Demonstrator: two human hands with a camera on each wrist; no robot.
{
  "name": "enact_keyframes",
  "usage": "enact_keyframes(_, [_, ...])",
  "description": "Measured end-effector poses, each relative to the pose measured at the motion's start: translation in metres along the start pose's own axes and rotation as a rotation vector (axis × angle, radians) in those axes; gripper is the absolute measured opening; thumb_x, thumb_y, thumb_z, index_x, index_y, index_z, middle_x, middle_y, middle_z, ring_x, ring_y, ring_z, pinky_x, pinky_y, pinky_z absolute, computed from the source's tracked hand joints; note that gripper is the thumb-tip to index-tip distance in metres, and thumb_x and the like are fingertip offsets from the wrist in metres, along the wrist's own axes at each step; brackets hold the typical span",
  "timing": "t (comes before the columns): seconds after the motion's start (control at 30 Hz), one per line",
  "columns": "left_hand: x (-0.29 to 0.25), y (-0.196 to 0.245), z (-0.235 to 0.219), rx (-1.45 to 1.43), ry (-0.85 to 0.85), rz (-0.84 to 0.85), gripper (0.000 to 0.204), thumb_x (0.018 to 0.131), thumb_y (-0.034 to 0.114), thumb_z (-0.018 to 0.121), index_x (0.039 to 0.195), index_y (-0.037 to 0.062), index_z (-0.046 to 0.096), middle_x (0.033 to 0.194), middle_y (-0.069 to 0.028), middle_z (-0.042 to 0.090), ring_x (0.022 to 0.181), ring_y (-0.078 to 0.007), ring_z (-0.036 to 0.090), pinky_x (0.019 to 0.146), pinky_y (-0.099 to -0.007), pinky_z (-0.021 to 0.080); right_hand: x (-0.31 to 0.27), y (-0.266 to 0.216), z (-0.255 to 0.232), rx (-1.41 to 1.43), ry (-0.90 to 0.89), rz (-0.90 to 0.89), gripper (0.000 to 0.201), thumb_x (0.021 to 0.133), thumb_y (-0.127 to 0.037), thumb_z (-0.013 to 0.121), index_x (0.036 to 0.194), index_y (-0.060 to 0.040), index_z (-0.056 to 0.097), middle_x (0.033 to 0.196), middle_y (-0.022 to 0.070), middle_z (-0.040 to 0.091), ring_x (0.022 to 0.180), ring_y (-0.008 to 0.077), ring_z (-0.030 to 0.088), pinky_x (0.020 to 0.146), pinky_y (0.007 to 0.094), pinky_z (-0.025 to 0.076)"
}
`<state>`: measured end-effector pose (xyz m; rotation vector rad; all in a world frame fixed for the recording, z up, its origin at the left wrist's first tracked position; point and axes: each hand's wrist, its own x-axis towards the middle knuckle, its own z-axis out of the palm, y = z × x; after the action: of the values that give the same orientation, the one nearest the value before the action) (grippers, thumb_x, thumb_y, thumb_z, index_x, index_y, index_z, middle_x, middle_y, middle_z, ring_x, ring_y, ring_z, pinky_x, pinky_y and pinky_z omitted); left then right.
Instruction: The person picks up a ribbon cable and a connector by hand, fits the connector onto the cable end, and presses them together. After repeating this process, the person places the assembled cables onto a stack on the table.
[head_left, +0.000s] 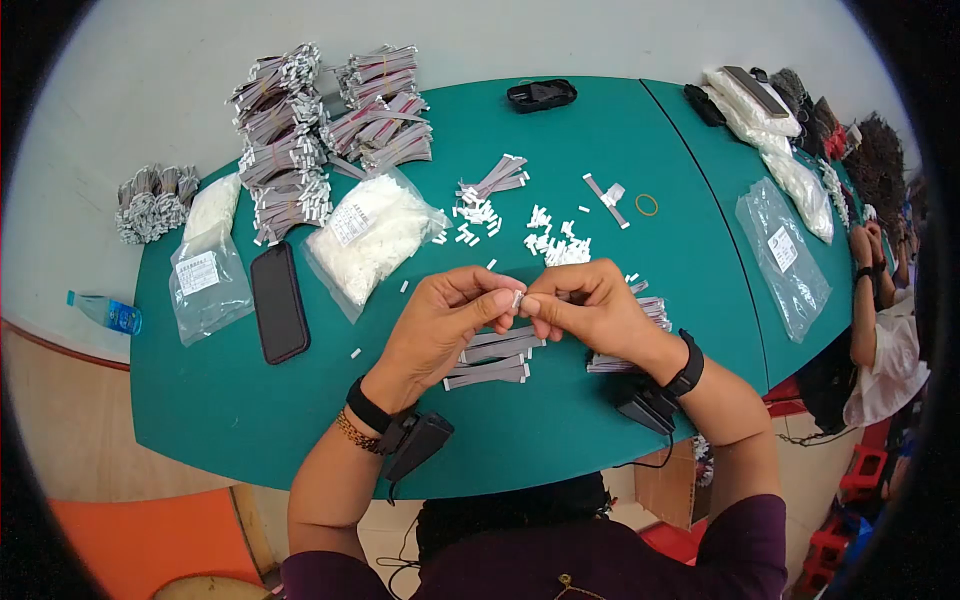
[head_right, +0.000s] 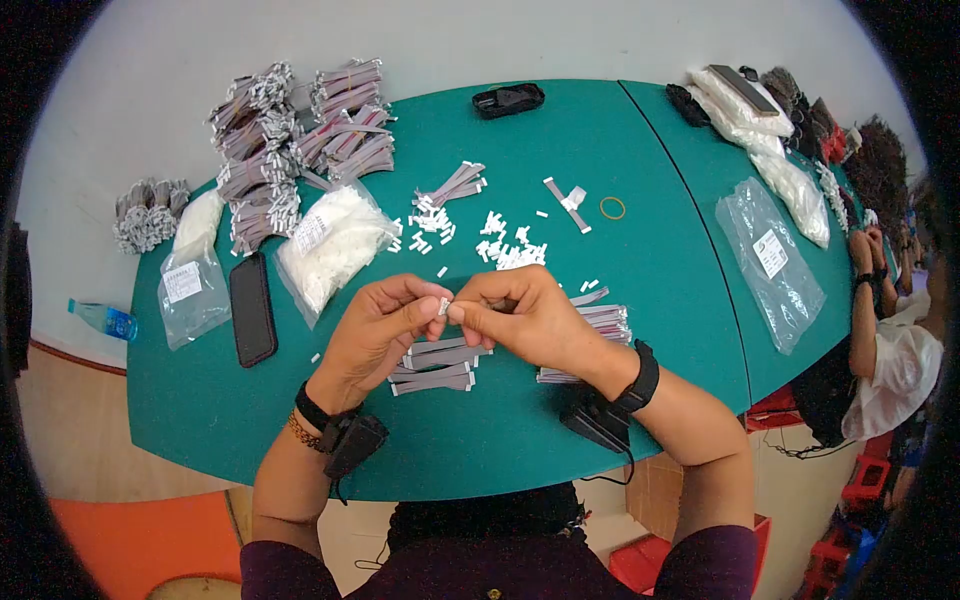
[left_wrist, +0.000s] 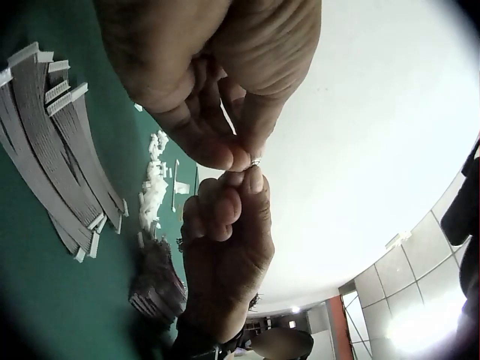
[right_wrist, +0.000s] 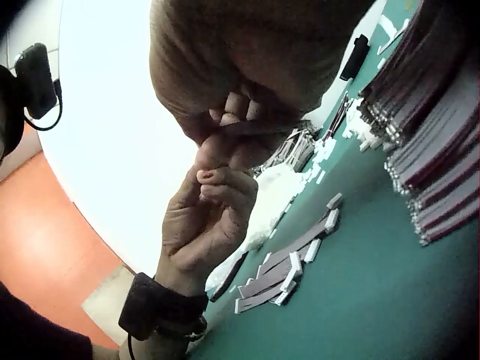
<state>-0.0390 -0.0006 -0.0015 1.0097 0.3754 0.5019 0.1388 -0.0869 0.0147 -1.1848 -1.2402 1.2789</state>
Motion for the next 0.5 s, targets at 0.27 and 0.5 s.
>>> enact_keyframes(0.27, [0.0004, -0.003, -0.0028, -0.08, -0.011, -0.025, 0.017, 0.087, 0.008, 0.059, 0.101, -0.0014, 0.061, 0.086, -0.0051, 0.061, 0.075, -0.0094, 0.055, 0.068, -0.0221, 0.045, -0.0011, 0.0008, 0.0014, -0.005, 0.014, -0.049, 0.016, 0.087, -0.013, 0.059, 0.078, -0.0008, 0.063, 0.063, 0.0011, 0.059, 0.057, 0.0048, 0.053, 0.051, 0.0191, 0.041])
enact_keyframes(0.5, [-0.0004, 0.0, 0.0003, -0.013, 0.004, -0.016, 0.016, 0.086, 0.007, 0.059, 0.1, -0.0024, 0.061, 0.086, -0.0059, 0.061, 0.074, -0.01, 0.055, 0.068, -0.0221, 0.045, 0.0001, -0.0046, -0.0016, -0.014, -0.025, 0.035, 0.017, 0.087, -0.013, 0.06, 0.077, -0.0007, 0.063, 0.064, 0.0016, 0.059, 0.057, 0.0049, 0.053, 0.051, 0.0192, 0.041])
